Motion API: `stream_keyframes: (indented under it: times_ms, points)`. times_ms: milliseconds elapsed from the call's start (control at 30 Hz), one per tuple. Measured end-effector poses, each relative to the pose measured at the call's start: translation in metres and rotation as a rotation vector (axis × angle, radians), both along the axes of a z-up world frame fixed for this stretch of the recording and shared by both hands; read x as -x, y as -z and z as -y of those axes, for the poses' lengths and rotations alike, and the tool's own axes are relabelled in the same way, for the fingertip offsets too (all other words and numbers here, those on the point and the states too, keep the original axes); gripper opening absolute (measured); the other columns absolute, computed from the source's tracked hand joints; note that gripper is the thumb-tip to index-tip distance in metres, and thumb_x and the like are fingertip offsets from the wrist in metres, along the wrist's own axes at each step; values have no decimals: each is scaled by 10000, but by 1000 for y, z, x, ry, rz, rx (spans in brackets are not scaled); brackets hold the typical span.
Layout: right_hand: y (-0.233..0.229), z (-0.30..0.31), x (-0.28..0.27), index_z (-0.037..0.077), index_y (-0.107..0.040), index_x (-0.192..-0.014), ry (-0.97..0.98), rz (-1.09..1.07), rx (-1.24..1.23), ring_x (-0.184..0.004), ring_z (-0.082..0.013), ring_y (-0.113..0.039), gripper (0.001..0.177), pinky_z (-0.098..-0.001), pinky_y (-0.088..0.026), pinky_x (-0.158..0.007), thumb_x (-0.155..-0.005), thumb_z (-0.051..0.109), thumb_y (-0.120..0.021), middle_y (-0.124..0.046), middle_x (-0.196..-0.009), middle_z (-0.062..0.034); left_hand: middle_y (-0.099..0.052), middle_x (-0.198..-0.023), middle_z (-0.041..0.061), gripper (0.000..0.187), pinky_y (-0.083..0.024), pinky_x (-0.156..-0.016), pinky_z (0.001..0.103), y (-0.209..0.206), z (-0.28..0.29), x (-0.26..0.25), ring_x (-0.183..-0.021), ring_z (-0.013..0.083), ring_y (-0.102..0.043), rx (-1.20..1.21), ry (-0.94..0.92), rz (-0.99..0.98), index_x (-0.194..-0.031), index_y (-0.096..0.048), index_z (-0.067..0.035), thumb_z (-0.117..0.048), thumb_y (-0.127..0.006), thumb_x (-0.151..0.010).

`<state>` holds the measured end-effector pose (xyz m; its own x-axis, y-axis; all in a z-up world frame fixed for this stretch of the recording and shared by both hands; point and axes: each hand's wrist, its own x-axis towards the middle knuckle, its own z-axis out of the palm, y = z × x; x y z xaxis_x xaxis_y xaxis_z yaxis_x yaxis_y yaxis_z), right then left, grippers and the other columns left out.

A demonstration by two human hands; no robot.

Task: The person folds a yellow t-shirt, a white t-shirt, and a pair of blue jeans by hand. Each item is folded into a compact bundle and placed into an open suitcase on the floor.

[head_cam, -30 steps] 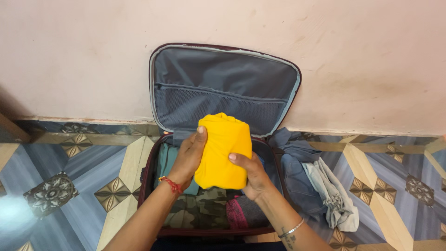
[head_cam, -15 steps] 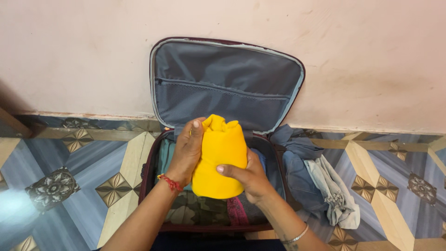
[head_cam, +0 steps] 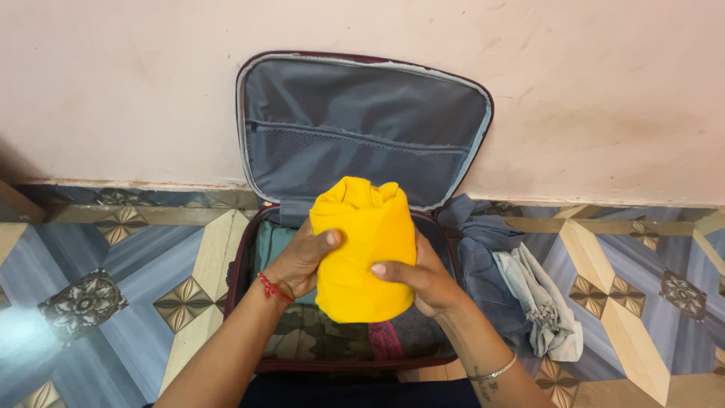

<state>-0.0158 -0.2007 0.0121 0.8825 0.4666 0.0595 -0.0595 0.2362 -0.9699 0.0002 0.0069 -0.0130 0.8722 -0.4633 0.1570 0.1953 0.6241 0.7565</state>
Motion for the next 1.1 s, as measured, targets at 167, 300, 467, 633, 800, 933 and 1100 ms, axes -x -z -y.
stream_keyframes:
  times_ms: [167,300,467,633,800,933,1100]
  points:
    - [-5,10,-3,31,-382,-1498,-11,-123,-125,-1287,-252,-581,859,-410,-464,-1085,-766,209,-795,-588,-1365,-137,-559,-1402,149,978,-505,-1084,404,-2,2,3,-1321,268,-569,1,60,13,-1523,-358,-27,-329,-876,-751]
    - [-3,15,-6,-8,-443,-1467,46,-138,-101,-1221,-253,-611,767,-396,-501,-1034,-814,218,-777,-623,-1309,-147,-629,-1311,156,809,-545,-1005,393,0,14,1,-1217,259,-636,-55,-36,-33,-1457,-458,7,-292,-826,-802]
    - [8,12,-13,-1,-510,-1426,245,-140,-26,-1176,-224,-640,674,-361,-526,-992,-872,298,-754,-657,-1280,-125,-694,-1221,135,606,-559,-963,387,8,34,-2,-1112,242,-685,-37,-288,-22,-1354,-565,24,-233,-800,-858]
    - [16,2,-10,117,-508,-1363,199,-317,-144,-1149,-198,-674,671,-448,-590,-916,-777,323,-761,-660,-1268,-43,-692,-1263,99,575,-548,-1006,371,7,37,-2,-1157,220,-680,37,-493,-13,-1351,-570,-4,-198,-794,-858]
    - [15,-8,-5,52,-541,-1361,241,-204,-171,-1146,-228,-677,654,-410,-578,-955,-789,197,-824,-679,-1242,-91,-661,-1310,103,658,-513,-1044,389,3,31,2,-1228,234,-635,45,-380,-63,-1393,-534,-18,-236,-805,-835]
    - [14,-7,-5,52,-557,-1350,303,-159,-158,-1113,-225,-686,624,-389,-578,-930,-800,174,-826,-690,-1210,-96,-644,-1344,107,706,-489,-1071,392,7,26,0,-1276,239,-610,-7,-271,-52,-1423,-508,-23,-263,-802,-828]
    - [17,-9,-8,43,-583,-1307,394,-193,-207,-1062,-226,-697,564,-383,-592,-866,-813,190,-813,-695,-1176,-97,-644,-1329,98,698,-486,-1076,385,13,28,0,-1264,222,-610,-65,-155,6,-1405,-519,-16,-204,-831,-811]
